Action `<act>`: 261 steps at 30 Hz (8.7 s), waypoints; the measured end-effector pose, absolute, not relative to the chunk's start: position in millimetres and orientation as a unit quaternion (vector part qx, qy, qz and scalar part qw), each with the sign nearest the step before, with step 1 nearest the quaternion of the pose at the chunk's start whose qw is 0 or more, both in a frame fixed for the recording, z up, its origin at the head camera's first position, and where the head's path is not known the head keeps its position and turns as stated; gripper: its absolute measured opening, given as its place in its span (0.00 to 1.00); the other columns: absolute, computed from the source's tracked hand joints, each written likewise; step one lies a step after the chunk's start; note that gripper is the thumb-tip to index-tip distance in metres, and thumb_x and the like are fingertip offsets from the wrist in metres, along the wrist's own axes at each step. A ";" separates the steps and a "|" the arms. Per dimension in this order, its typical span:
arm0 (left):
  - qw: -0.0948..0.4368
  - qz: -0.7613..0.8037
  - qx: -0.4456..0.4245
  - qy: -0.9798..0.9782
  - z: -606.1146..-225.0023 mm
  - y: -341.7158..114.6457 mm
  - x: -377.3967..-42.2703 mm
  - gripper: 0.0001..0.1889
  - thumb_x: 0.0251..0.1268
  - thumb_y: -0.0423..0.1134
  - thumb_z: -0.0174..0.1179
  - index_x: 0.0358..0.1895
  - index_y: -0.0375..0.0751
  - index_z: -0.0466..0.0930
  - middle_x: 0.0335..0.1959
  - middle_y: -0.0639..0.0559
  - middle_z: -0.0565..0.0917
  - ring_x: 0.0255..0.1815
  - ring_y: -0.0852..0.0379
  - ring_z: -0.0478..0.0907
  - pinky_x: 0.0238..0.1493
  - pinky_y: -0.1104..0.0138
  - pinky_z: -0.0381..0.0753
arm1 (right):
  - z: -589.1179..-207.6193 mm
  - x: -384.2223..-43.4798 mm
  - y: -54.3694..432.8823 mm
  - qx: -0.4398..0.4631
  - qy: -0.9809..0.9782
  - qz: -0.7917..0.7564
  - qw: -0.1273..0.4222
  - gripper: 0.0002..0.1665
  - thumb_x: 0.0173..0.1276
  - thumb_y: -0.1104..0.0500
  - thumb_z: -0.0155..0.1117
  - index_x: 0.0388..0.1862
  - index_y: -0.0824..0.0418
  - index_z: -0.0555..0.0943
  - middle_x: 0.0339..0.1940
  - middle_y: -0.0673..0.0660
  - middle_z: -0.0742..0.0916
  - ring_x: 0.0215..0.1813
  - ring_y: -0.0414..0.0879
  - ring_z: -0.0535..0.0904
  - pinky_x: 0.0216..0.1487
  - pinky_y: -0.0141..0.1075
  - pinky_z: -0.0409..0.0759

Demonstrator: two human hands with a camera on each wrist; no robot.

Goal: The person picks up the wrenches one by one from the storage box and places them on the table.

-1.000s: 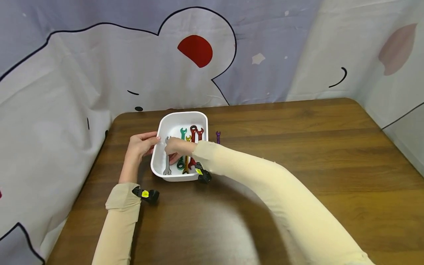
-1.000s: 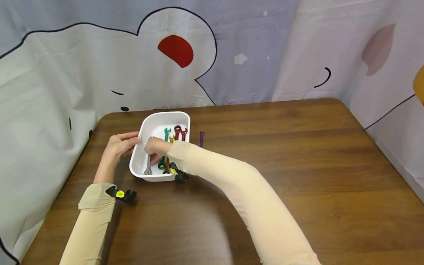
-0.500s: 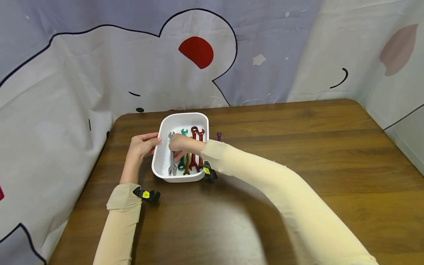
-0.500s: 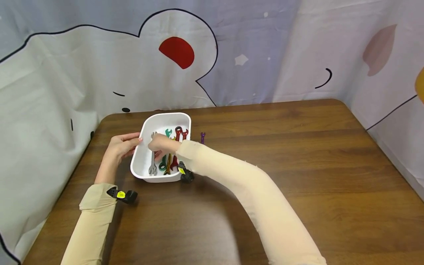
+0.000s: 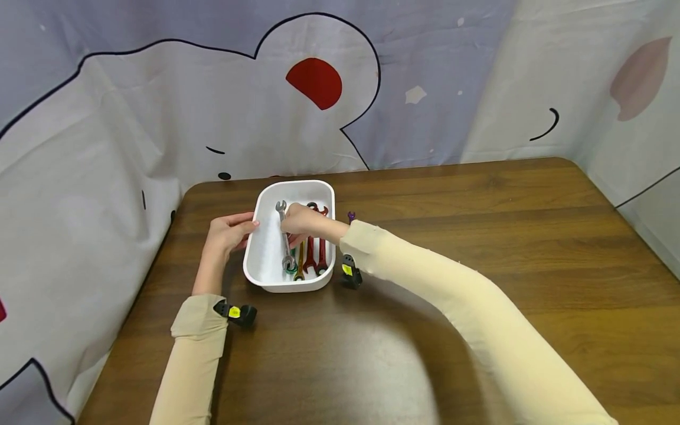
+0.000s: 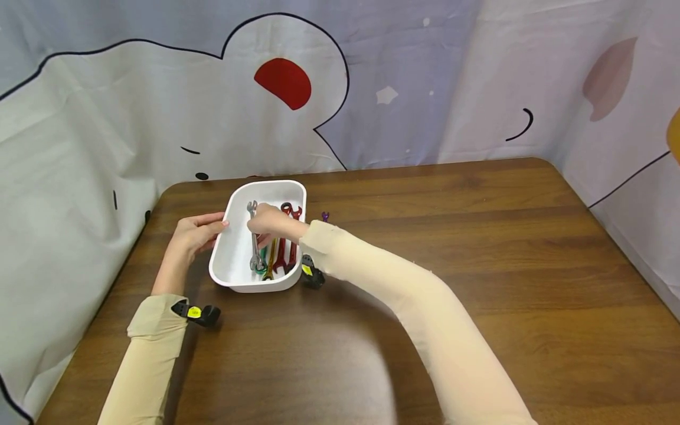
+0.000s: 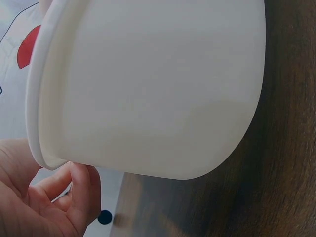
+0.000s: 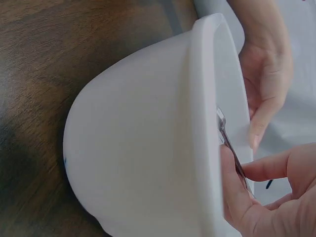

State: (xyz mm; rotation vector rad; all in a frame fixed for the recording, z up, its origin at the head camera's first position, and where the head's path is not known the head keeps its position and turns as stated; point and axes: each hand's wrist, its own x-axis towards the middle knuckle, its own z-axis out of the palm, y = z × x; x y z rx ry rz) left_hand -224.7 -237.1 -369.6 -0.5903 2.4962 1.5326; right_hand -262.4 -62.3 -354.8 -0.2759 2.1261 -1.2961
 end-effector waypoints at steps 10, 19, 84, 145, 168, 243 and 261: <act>0.077 0.509 -0.198 0.834 -369.3 -237.8 -225.1 0.24 0.67 0.43 0.59 0.66 0.43 0.72 0.62 0.42 0.75 0.44 0.59 0.74 0.36 0.76 0.78 | -343.4 -262.6 -45.0 -0.146 0.831 -0.456 0.284 0.17 0.68 0.68 0.52 0.18 0.61 0.65 0.20 0.53 0.69 0.21 0.42 0.75 0.34 0.33 0.84; 0.077 0.507 -0.191 0.837 -369.0 -238.2 -224.3 0.25 0.68 0.43 0.59 0.66 0.43 0.71 0.64 0.42 0.74 0.46 0.57 0.74 0.37 0.76 0.78 | -337.3 -260.7 -37.9 -0.155 0.843 -0.446 0.256 0.03 0.68 0.69 0.51 0.34 0.67 0.68 0.28 0.55 0.73 0.25 0.43 0.77 0.34 0.32 0.84; 0.082 0.511 -0.198 0.832 -368.6 -237.3 -223.9 0.26 0.67 0.45 0.59 0.67 0.45 0.71 0.63 0.43 0.76 0.41 0.64 0.75 0.40 0.74 0.79 | -337.0 -247.2 61.0 -0.099 0.776 -0.565 0.262 0.13 0.69 0.69 0.52 0.50 0.72 0.65 0.29 0.55 0.77 0.25 0.42 0.77 0.31 0.34 0.84; 0.086 0.515 -0.204 0.828 -368.2 -235.8 -224.2 0.26 0.67 0.45 0.60 0.67 0.45 0.71 0.63 0.44 0.76 0.45 0.61 0.76 0.42 0.73 0.80 | -413.2 -294.2 99.7 -0.011 0.762 -0.561 0.325 0.19 0.66 0.68 0.61 0.50 0.75 0.67 0.28 0.57 0.78 0.23 0.42 0.80 0.37 0.34 0.85; 0.087 0.512 -0.212 0.828 -369.4 -234.9 -226.1 0.26 0.66 0.46 0.60 0.67 0.46 0.71 0.63 0.44 0.76 0.48 0.58 0.76 0.43 0.72 0.79 | -391.6 -286.4 92.6 0.009 0.806 -0.497 0.320 0.06 0.68 0.68 0.56 0.43 0.69 0.73 0.25 0.53 0.81 0.21 0.38 0.81 0.25 0.27 0.81; 0.083 0.514 -0.216 0.826 -369.9 -237.3 -223.1 0.26 0.67 0.45 0.59 0.67 0.46 0.71 0.63 0.43 0.74 0.45 0.59 0.75 0.45 0.70 0.77 | -356.7 -275.9 93.1 -0.046 0.803 -0.518 0.292 0.17 0.70 0.65 0.54 0.54 0.72 0.72 0.28 0.53 0.80 0.23 0.37 0.78 0.27 0.26 0.79; 0.077 0.516 -0.204 0.829 -369.6 -237.6 -220.6 0.26 0.68 0.45 0.58 0.67 0.44 0.70 0.63 0.43 0.76 0.47 0.58 0.74 0.55 0.61 0.77 | -335.5 -272.5 64.7 -0.081 0.808 -0.516 0.272 0.15 0.69 0.63 0.56 0.51 0.73 0.76 0.24 0.51 0.79 0.21 0.37 0.76 0.24 0.25 0.77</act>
